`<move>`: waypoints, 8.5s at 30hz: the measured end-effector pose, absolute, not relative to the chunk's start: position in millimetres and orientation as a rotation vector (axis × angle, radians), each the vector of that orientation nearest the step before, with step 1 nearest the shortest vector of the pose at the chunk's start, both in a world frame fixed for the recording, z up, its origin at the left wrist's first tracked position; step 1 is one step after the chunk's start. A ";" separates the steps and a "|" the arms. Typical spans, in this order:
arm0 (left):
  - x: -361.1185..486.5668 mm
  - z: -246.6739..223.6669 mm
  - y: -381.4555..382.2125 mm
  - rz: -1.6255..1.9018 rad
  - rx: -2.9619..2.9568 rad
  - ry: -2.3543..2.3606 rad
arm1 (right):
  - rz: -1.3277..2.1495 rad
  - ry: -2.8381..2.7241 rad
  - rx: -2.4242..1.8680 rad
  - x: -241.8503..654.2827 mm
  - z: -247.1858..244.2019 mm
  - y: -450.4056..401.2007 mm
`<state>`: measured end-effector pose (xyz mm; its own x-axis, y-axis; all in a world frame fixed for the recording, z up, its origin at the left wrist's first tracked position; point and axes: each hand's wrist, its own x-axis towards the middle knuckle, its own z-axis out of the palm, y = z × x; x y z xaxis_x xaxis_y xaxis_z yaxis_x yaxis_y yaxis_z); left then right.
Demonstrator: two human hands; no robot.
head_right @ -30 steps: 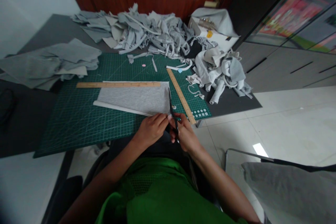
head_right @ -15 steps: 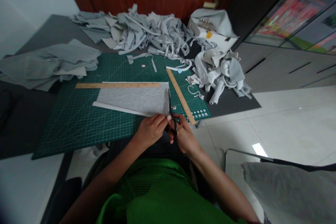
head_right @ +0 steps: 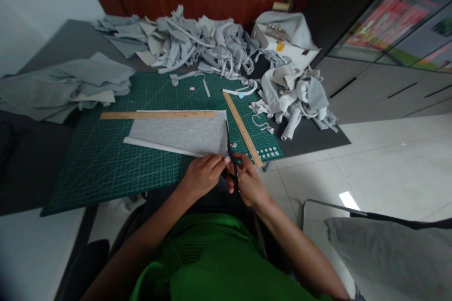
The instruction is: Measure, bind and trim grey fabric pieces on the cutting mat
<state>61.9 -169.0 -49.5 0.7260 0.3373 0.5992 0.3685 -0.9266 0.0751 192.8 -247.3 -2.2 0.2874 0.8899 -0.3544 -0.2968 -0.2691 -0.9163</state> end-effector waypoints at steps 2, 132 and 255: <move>61.5 -48.5 -169.1 -0.957 -2.882 -0.575 | 1.285 -0.592 -1.388 193.5 -1.9 -247.4; 59.1 -46.3 -169.8 -1.056 -2.940 -0.690 | 1.292 -0.570 -1.385 215.8 -4.4 -208.1; 111.8 -10.8 -33.8 -0.496 -2.958 -1.039 | 1.342 -0.644 -1.381 232.4 -19.4 -201.7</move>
